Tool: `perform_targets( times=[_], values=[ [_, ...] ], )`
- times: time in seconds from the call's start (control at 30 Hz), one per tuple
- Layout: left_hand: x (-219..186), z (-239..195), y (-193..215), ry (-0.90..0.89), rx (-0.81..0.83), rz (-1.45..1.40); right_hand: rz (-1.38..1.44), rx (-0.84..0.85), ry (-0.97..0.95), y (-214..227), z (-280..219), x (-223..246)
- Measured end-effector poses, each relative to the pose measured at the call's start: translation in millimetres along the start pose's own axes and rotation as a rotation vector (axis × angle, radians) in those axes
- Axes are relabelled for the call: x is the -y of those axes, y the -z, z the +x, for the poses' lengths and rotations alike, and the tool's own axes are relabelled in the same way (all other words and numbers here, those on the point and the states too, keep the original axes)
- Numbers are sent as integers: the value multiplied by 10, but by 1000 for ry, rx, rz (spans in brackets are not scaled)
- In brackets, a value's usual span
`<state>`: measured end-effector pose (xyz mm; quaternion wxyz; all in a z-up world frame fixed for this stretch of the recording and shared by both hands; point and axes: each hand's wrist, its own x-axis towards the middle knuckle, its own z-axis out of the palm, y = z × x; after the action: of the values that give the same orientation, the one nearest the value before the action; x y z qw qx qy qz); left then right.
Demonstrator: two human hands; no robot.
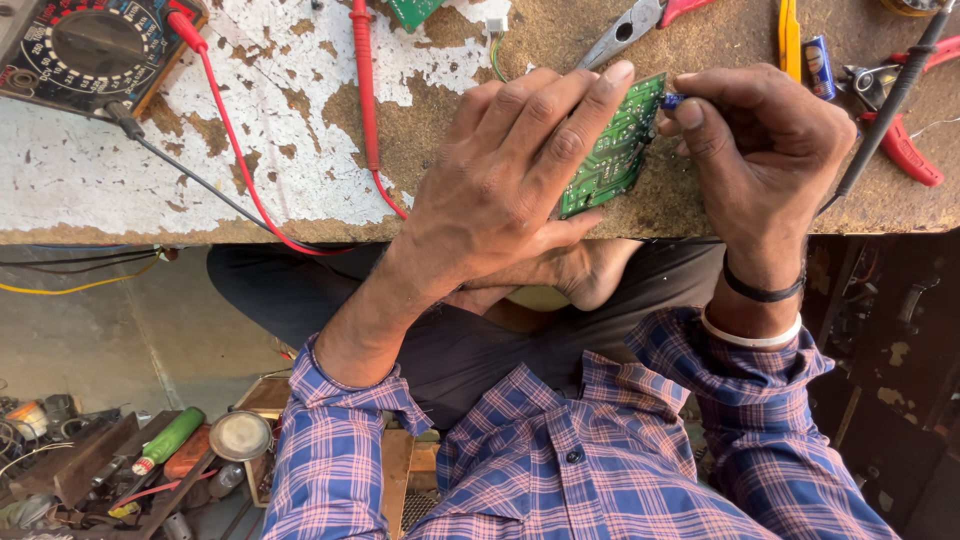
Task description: The person uses a multimeter to test points on a green circuit board, then uses a screwdriver to remove a small component. They place the component on the table and continue testing the board with the multimeter.
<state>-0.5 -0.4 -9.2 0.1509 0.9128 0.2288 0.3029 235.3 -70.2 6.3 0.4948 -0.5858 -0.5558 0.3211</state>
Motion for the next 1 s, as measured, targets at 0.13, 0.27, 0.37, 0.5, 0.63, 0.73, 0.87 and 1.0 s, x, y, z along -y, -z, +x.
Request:
perform_targets(
  times=[0.13, 0.27, 0.37, 0.5, 0.63, 0.73, 0.87, 1.0],
  values=[
    [4, -17, 1, -17, 8, 16, -30, 17, 97, 8, -14, -37],
    [7, -29, -8, -11, 24, 16, -57, 12, 149, 15, -20, -103],
    [8, -37, -31, 13, 32, -13, -138, 14, 186, 24, -40, -164],
    [15, -9, -62, 108, 32, -91, -170, -90, 113, 23, -65, -208],
    [6, -17, 9, 158, 93, -12, -390, -145, 109, -21, 34, -260],
    [-2, 6, 18, 168, 114, -2, -347, -138, 304, 12, 30, -320],
    [-22, 29, 58, 203, 94, -69, -652, -204, 298, 423, -184, -364],
    [-18, 34, 59, 158, -7, -138, -885, -233, 121, 903, -503, -430]
  ],
)
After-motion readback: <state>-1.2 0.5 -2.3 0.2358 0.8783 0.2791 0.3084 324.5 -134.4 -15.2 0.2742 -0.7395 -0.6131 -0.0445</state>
